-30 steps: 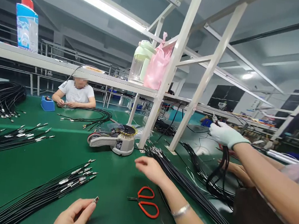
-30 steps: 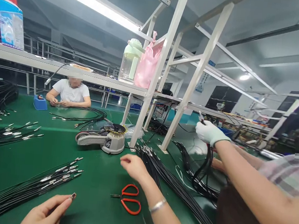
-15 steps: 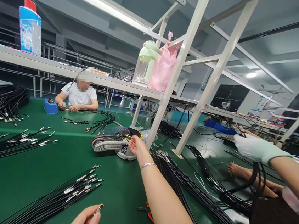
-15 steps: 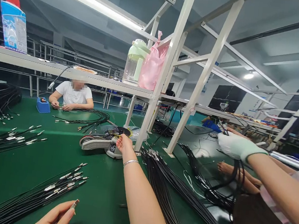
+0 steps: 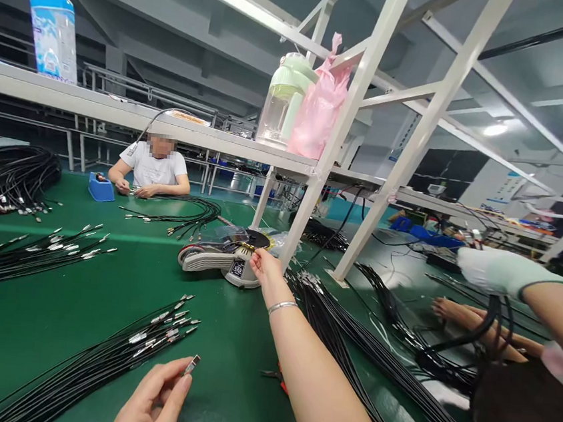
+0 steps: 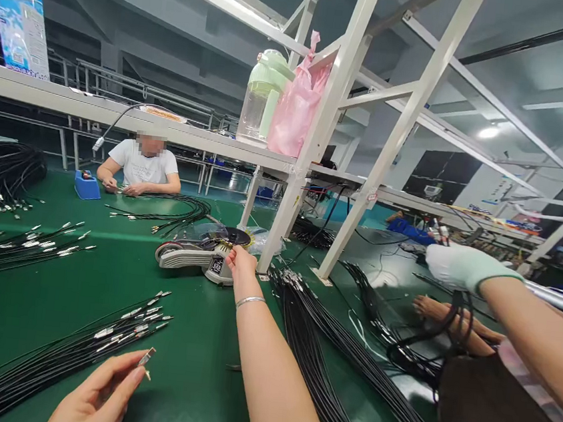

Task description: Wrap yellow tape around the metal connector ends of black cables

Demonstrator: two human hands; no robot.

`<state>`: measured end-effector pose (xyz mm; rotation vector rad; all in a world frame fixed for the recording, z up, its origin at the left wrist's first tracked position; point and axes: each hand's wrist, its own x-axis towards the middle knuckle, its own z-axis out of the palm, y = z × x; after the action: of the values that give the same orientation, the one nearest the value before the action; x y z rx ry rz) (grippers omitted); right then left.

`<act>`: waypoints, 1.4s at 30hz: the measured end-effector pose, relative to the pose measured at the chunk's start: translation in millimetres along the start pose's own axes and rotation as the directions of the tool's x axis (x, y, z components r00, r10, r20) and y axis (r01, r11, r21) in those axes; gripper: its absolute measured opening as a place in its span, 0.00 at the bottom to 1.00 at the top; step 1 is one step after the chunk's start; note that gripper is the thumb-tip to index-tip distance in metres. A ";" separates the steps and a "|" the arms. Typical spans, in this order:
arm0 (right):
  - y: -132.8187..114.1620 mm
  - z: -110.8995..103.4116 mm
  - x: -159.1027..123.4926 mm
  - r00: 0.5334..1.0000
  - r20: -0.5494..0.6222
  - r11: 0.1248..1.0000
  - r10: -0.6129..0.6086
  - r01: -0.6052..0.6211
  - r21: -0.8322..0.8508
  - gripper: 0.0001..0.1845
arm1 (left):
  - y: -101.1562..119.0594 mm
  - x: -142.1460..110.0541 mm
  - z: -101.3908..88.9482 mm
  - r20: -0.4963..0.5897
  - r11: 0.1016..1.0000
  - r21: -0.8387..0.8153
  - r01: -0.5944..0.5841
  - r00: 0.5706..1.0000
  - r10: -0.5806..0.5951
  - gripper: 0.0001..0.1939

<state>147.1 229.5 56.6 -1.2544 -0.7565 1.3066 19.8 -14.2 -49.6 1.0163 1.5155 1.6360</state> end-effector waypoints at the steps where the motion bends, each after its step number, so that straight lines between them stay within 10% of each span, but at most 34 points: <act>1: -3.1 -0.3 -6.2 1.000 0.016 1.000 -0.009 0.009 -0.004 0.15 | 4.1 -0.1 -3.0 0.047 0.999 0.028 -0.034 0.998 0.033 0.22; 5: 3.3 -20.3 -55.6 0.989 0.141 0.998 -0.049 0.054 -0.029 0.08 | 20.3 -4.8 -9.6 0.096 0.983 0.116 -0.144 0.986 0.133 0.15; 14: 98.1 -80.4 -218.5 0.903 0.429 0.971 -0.029 0.127 -0.202 0.12 | 23.4 -22.5 -7.4 0.178 0.897 0.250 -0.365 0.928 0.328 0.06; 42: 94.3 -69.6 -222.4 0.936 0.349 0.954 -0.050 0.147 -0.260 0.09 | 26.9 -26.4 -13.3 0.339 0.697 0.247 -0.673 0.734 0.588 0.13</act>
<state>146.4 -16.2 3.0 -1.2060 -1.2751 1.3821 21.1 -46.1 -25.6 2.0568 1.3965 1.6055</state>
